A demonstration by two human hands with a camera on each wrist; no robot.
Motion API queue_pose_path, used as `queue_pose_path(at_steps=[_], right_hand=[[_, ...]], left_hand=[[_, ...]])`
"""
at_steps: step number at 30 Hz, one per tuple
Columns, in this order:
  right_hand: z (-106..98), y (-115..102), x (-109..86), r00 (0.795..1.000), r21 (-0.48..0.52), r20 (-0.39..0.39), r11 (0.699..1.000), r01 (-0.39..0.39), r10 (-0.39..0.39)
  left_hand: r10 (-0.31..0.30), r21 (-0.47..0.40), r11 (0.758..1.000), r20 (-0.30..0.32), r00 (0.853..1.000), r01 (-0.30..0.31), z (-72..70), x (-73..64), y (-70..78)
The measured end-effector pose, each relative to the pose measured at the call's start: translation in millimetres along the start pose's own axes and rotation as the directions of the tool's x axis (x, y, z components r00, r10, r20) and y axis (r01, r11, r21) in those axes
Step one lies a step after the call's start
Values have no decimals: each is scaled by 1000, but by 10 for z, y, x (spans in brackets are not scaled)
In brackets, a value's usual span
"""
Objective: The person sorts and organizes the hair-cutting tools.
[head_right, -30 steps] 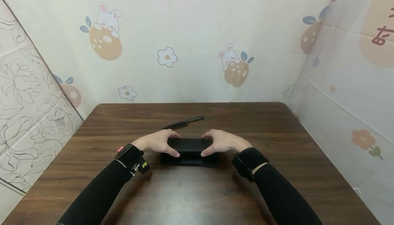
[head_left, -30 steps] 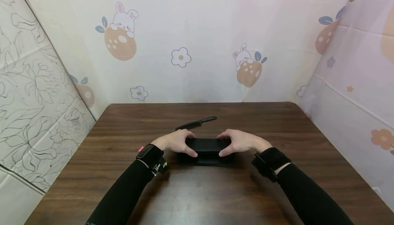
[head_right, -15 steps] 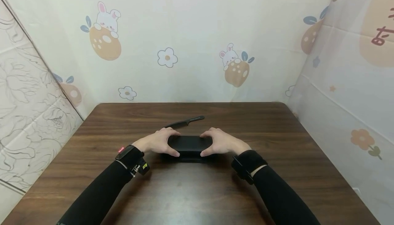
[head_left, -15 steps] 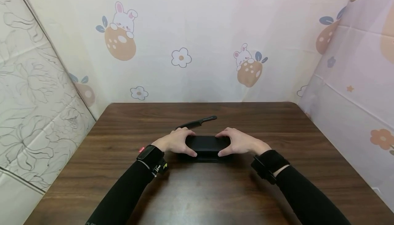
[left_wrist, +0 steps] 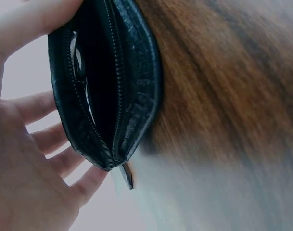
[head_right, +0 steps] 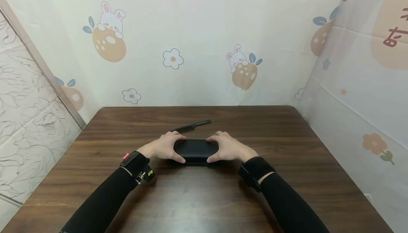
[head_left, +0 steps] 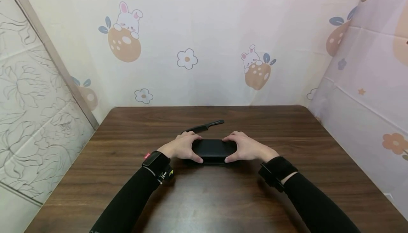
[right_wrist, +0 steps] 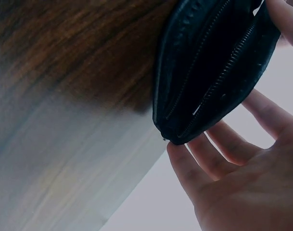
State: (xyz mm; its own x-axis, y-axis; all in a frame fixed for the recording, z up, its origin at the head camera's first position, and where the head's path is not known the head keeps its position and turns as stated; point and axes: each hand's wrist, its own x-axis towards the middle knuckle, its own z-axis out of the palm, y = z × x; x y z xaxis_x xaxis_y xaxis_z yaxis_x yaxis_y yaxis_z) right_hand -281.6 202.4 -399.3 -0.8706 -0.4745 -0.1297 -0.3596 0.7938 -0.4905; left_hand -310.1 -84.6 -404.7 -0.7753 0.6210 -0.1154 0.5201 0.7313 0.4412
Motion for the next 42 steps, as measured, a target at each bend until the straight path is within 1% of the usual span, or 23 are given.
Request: queue_pose_path(at_steps=[9,18,30,37,42], right_hand=[[1,-21,-1,1000,-10,-23,1000,2,-2],[28,3,16,1000,-21,-11,1000,-5,5],[52,-25,-5,1000,-39,-15,999,-14,13],[93,-24,-7,1000,-86,-30,996,-2,0],[118,-40,-15,998,-127,-55,992,12,-19]], left_hand=[[11,45,999,-21,1000,-10,6,17,5],[17,32,999,-26,1000,-16,23,0,5],[12,50,999,-30,999,-10,64,-4,-2],[21,56,998,-42,999,-19,95,-24,-14],[32,95,995,-58,998,-27,111,-31,-3]])
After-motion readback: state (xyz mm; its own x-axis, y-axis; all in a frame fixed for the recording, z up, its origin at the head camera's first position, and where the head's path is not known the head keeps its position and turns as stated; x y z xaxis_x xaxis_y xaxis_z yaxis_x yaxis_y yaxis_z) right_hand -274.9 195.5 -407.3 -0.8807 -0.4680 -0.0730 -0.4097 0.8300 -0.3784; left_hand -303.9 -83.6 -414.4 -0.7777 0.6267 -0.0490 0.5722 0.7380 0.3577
